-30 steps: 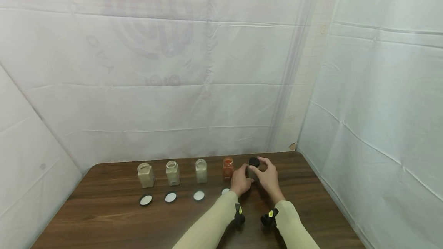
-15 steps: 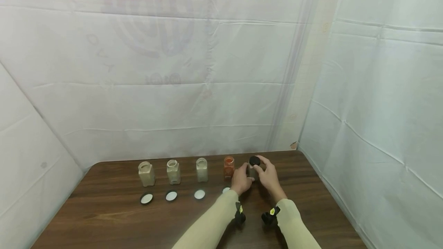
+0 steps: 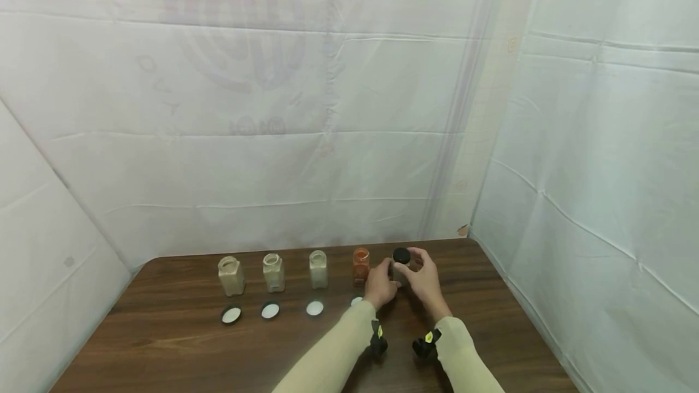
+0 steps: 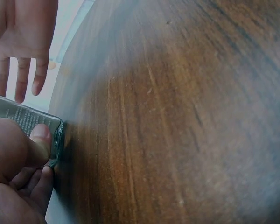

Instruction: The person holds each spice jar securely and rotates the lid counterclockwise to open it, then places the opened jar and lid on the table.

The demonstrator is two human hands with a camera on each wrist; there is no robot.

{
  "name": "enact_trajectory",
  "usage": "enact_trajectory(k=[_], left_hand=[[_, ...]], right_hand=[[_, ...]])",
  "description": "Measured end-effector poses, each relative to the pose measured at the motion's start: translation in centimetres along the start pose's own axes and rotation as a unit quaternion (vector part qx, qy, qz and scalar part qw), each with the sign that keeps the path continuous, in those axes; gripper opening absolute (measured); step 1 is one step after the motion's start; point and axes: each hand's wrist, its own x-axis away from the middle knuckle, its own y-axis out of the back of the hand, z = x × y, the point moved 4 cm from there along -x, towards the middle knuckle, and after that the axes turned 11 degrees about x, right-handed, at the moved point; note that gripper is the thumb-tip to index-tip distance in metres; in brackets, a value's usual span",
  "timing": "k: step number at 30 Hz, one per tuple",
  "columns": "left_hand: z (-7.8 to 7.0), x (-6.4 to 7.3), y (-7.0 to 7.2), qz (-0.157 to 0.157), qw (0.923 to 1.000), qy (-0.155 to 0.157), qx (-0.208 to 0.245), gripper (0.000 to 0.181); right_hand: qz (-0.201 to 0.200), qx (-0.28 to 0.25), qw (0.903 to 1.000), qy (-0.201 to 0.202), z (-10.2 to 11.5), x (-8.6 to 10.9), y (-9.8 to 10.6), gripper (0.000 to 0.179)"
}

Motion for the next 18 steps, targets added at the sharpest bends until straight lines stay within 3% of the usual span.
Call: enact_trajectory(k=[3,12,18], left_hand=[[0.03,0.02,-0.03,0.002,1.0000,0.005,0.000,0.045],[-0.11,-0.13,-0.03,0.004,1.0000,0.000,0.005,0.046],[-0.02,-0.04,-0.06,0.001,1.0000,-0.006,0.003,0.046]], right_hand=[[-0.004,0.013,0.9999,-0.006,-0.15,0.13,-0.11,0.049],[0.034,0.063,0.9966,0.041,0.01,-0.02,-0.04,0.043],[0.052,0.023,0.9970,0.052,-0.19,-0.02,-0.04,0.056]])
